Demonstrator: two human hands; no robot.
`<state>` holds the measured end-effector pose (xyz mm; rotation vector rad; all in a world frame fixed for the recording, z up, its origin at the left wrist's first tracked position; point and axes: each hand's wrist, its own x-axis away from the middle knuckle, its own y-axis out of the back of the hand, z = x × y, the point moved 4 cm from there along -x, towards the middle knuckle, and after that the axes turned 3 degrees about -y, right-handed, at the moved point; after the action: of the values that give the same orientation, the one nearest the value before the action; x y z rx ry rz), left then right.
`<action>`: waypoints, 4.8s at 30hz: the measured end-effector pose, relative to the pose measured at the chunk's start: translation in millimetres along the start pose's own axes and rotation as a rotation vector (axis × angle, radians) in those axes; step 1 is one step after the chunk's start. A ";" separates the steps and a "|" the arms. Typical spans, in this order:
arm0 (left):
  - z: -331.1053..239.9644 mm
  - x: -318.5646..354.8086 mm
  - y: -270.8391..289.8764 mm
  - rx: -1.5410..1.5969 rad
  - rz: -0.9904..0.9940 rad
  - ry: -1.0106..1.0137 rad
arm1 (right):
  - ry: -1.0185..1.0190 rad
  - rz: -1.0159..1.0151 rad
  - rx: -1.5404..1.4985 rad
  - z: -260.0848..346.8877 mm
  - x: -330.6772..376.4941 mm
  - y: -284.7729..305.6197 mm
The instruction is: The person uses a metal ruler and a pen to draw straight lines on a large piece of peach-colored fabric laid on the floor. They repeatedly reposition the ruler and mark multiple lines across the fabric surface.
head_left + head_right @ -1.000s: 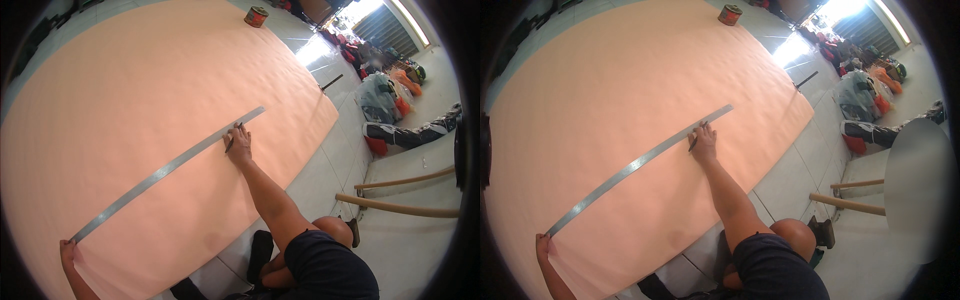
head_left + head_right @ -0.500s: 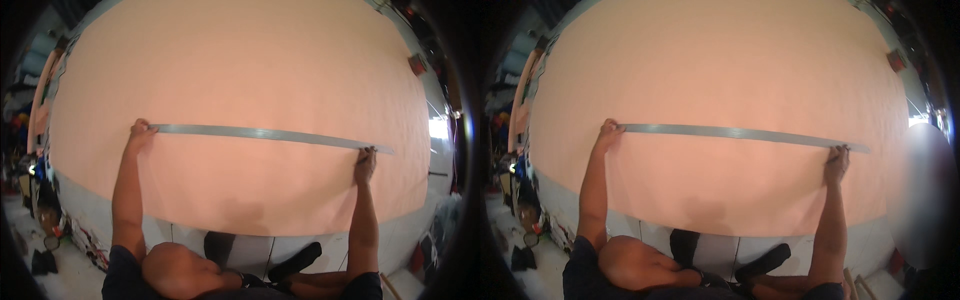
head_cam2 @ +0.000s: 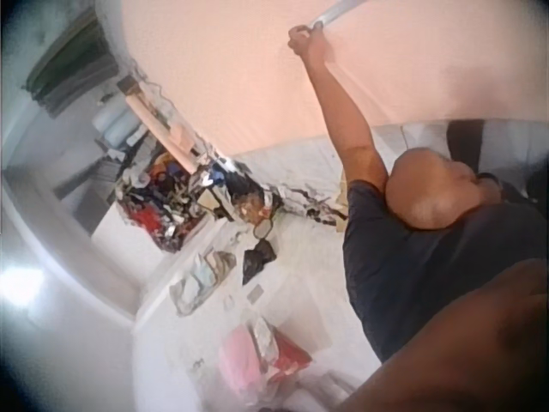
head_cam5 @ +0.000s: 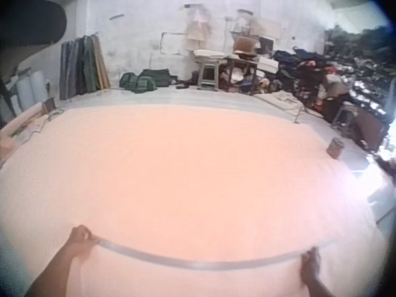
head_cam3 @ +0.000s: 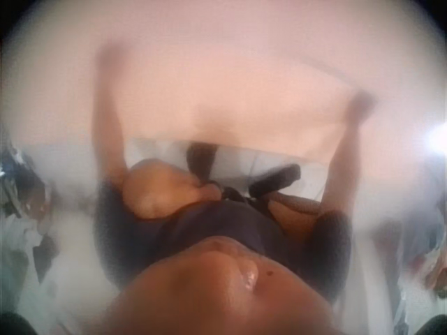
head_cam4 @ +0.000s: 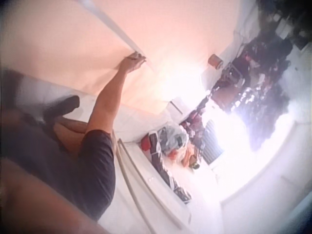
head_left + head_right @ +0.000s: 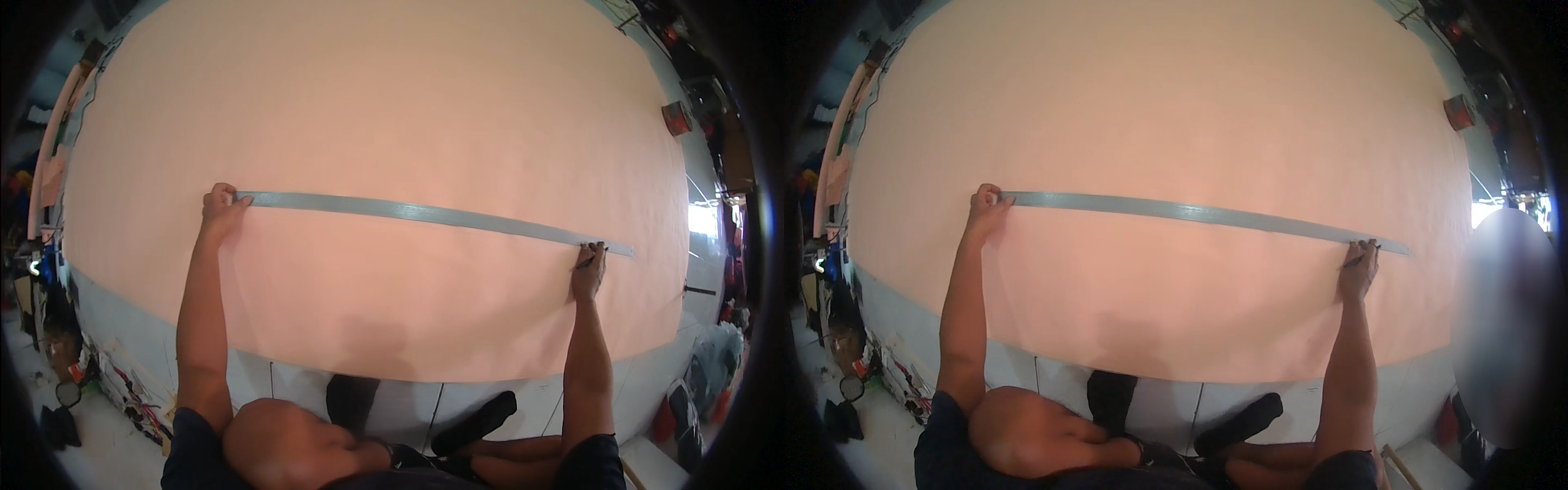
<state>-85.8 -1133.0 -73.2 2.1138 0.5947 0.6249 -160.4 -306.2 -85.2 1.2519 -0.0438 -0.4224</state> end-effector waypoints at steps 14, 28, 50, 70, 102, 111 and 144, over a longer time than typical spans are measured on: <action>38.6 -23.4 -2.5 0.004 0.021 -0.142 | 0.020 -0.123 -0.055 19.1 11.1 -1.1; 22.9 -61.0 2.4 -0.385 0.129 0.102 | -0.074 -0.104 -0.019 15.0 14.3 5.5; 30.6 -70.5 7.4 -0.399 0.193 0.118 | -0.163 -0.046 -0.042 28.8 17.4 10.1; 0.5 -47.8 32.3 -0.293 0.251 0.161 | 0.025 -0.117 -0.113 9.9 9.5 -19.7; 4.4 -43.1 33.7 -0.229 0.358 0.222 | -0.012 -0.004 -0.147 0.0 4.2 -15.9; -1.4 -51.8 28.8 -0.310 0.346 0.193 | 0.035 0.017 -0.041 -8.1 -5.9 -8.8; -17.6 -26.9 51.4 -0.333 0.382 0.133 | 0.755 0.789 -0.962 634.8 265.5 -122.6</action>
<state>-107.3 -1166.9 -27.8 1.8875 0.1375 1.0086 -115.8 -1002.6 -45.5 0.3023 0.2749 0.6771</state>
